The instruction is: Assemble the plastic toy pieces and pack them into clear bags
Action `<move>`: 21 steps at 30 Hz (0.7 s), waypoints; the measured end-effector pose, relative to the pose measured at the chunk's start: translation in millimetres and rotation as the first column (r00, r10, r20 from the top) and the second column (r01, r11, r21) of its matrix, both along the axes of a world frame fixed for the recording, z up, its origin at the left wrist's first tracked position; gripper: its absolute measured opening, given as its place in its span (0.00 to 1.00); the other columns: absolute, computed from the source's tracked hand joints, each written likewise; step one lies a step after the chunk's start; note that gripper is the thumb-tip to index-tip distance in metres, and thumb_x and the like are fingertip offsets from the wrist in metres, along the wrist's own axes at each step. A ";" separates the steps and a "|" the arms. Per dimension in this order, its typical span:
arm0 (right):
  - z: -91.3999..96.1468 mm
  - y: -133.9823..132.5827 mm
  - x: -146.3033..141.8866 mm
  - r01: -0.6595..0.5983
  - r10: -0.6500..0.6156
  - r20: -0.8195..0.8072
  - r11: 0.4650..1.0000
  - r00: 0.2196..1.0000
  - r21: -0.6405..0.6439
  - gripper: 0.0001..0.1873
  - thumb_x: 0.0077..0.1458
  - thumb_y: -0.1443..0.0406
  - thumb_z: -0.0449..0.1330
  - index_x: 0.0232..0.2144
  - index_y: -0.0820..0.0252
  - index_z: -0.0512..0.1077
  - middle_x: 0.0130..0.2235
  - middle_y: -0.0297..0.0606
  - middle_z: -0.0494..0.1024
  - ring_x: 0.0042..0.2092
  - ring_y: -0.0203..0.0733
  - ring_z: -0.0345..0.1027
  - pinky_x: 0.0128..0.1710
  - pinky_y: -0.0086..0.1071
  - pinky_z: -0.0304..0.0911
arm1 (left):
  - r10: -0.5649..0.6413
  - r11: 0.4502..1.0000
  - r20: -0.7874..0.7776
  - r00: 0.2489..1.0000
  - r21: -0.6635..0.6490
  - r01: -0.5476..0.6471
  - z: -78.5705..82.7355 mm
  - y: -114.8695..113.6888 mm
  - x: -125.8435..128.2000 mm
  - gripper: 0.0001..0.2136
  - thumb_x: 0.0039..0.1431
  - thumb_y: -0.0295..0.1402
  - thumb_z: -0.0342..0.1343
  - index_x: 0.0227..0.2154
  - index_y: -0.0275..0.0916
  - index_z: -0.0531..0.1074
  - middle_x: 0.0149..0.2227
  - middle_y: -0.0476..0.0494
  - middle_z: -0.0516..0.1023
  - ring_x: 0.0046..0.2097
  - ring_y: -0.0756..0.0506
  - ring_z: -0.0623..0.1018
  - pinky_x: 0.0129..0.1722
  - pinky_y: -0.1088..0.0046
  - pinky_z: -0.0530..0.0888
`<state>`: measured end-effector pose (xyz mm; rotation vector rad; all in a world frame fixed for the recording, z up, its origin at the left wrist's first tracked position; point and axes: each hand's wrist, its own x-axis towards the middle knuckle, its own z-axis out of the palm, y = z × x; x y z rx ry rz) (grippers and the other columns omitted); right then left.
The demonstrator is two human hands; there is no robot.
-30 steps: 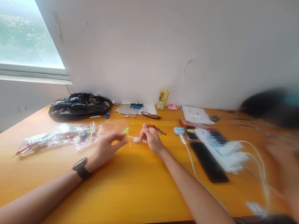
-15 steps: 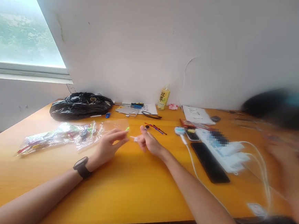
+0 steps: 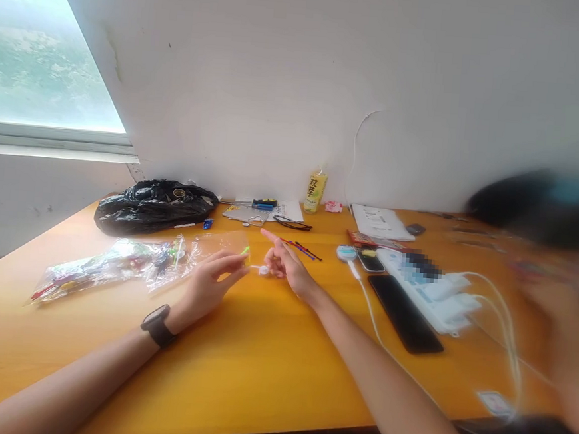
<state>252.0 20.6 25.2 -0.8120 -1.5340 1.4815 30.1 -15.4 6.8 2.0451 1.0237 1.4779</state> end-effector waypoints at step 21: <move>-2.6 -15.3 -1.1 0.081 -0.397 0.393 0.782 0.829 0.618 0.36 0.73 0.44 0.44 0.24 0.58 0.74 0.33 0.36 0.69 0.31 0.38 0.63 0.35 0.35 0.59 | -0.036 0.978 0.242 0.970 -0.190 0.084 -8.3 3.9 1.2 0.08 0.69 0.39 0.60 0.42 0.39 0.76 0.34 0.46 0.81 0.35 0.48 0.81 0.38 0.71 0.80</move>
